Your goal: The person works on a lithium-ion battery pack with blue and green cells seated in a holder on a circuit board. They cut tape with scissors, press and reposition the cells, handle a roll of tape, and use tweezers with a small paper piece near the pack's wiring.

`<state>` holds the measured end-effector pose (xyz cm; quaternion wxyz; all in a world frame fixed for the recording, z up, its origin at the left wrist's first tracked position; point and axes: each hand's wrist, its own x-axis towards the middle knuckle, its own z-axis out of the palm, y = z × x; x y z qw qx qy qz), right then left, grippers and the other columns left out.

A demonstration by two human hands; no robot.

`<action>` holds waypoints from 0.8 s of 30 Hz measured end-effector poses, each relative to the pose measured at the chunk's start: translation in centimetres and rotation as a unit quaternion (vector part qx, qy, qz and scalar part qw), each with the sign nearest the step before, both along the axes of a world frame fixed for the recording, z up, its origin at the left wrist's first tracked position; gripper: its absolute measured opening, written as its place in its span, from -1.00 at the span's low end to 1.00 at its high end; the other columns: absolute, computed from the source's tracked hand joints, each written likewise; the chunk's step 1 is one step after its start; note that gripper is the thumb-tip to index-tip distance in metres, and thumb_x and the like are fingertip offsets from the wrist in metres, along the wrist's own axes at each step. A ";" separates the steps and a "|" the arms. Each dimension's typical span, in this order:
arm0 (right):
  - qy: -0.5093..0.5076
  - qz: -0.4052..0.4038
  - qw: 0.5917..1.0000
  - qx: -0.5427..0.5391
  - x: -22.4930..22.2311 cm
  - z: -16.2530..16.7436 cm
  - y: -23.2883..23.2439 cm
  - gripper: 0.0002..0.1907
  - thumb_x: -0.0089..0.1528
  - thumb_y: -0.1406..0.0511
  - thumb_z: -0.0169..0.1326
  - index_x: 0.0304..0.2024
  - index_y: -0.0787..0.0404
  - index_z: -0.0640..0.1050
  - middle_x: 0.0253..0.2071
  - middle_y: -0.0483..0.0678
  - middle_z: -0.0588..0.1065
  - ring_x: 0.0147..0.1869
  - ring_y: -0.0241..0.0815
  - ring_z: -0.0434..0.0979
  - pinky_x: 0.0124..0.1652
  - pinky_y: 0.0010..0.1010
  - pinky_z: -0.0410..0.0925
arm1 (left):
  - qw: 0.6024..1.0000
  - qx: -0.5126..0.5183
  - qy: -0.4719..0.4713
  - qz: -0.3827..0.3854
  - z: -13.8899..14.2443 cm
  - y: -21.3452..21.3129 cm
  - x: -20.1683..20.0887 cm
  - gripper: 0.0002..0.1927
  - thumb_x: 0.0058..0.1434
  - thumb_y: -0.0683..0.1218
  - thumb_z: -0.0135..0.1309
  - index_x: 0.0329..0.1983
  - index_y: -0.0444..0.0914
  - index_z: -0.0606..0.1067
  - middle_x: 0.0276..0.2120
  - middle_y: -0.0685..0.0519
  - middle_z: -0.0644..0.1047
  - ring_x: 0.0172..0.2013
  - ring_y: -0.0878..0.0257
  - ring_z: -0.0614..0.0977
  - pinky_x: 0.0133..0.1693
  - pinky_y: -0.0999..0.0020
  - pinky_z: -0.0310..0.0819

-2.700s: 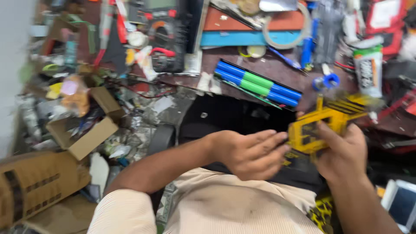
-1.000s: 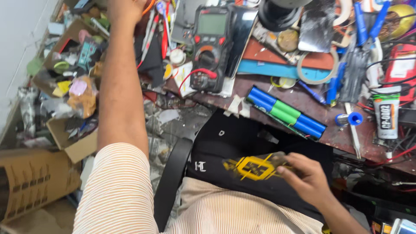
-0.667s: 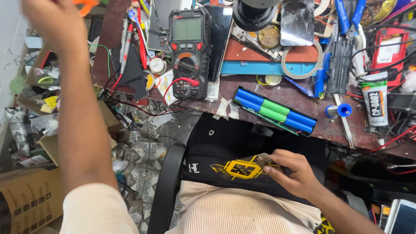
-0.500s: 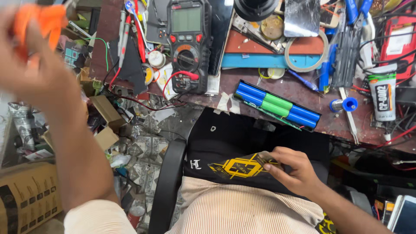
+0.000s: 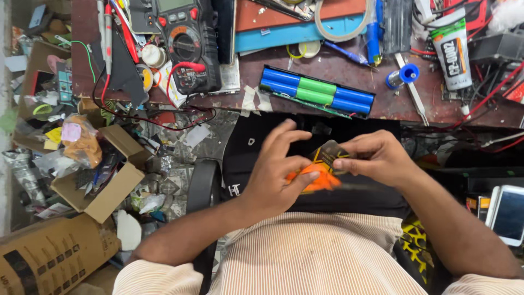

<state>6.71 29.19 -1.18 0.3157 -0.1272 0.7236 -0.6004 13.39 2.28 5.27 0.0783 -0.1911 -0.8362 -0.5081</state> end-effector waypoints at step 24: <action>0.078 -0.328 0.848 -0.409 3.1 3.5 3.8 -0.69 0.58 0.11 -0.03 0.10 0.23 0.44 -0.19 0.06 0.48 -0.14 -0.12 0.50 -0.05 -0.25 0.39 | 0.847 0.435 -0.304 0.017 -1.9 3.2 -0.2 -0.55 0.41 0.04 0.15 0.17 -0.41 0.56 -0.01 -0.03 0.64 -0.04 0.35 0.61 0.05 0.45 0.50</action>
